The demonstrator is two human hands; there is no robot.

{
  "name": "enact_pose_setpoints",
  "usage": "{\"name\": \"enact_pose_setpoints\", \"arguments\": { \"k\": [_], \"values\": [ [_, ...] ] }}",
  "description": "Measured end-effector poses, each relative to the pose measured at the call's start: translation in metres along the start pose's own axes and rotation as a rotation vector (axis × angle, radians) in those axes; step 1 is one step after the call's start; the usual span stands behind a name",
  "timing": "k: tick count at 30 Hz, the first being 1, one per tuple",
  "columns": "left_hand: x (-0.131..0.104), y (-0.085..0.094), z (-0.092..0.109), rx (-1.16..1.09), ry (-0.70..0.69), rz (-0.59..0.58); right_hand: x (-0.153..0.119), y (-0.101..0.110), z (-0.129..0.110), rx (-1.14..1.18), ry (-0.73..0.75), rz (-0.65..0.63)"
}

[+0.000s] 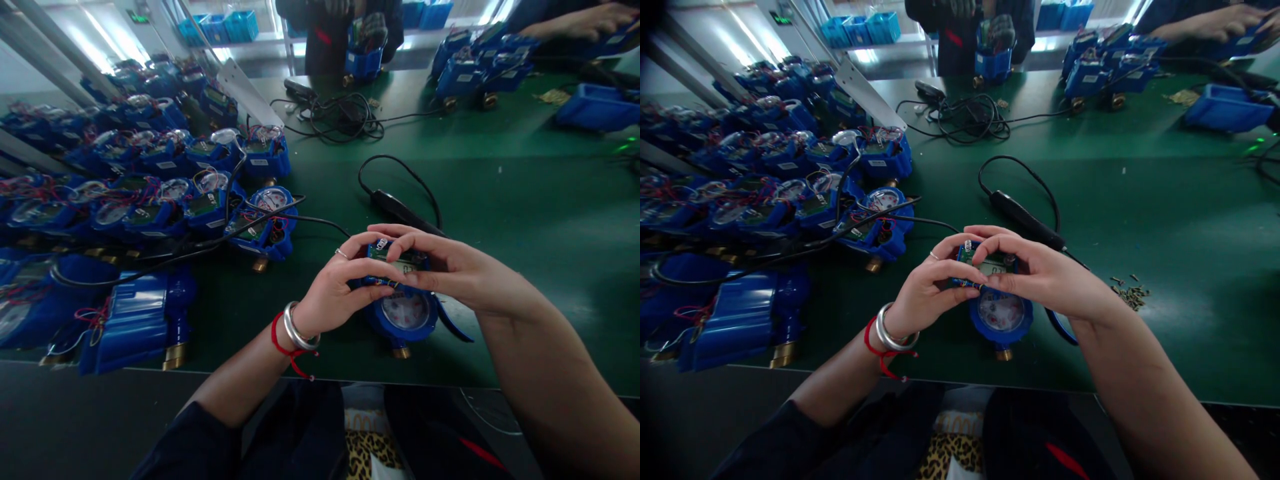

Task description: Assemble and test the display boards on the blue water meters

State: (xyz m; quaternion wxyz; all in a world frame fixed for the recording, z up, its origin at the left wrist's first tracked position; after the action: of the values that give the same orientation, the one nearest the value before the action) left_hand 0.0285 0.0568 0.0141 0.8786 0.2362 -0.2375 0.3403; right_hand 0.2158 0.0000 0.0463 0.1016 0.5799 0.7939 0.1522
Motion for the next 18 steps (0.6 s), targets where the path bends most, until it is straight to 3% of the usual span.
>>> {"name": "enact_pose_setpoints", "arguments": {
  "k": [6, 13, 18],
  "values": [
    [-0.001, -0.001, -0.001, 0.012, -0.003, -0.009, -0.002, -0.001, -0.005, -0.047, 0.018, -0.008],
    [-0.003, -0.002, 0.001, 0.053, 0.044, 0.001, -0.006, -0.006, -0.008, -0.039, -0.038, 0.151],
    [-0.002, -0.001, 0.004, 0.071, 0.077, 0.006, -0.019, -0.013, -0.002, -0.166, -0.021, 0.289]
  ]
}}
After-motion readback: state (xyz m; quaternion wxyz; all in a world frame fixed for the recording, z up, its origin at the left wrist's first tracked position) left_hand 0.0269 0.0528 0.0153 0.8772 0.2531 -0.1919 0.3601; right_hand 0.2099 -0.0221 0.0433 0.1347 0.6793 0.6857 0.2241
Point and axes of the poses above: each hand's wrist, its own x-axis towards the middle knuckle, its own y-axis out of the back of the hand, z = x × y, the point moved 2 cm from there along x, towards the middle knuckle, and after that the axes turned 2 degrees about -y, right-handed, at the moved point
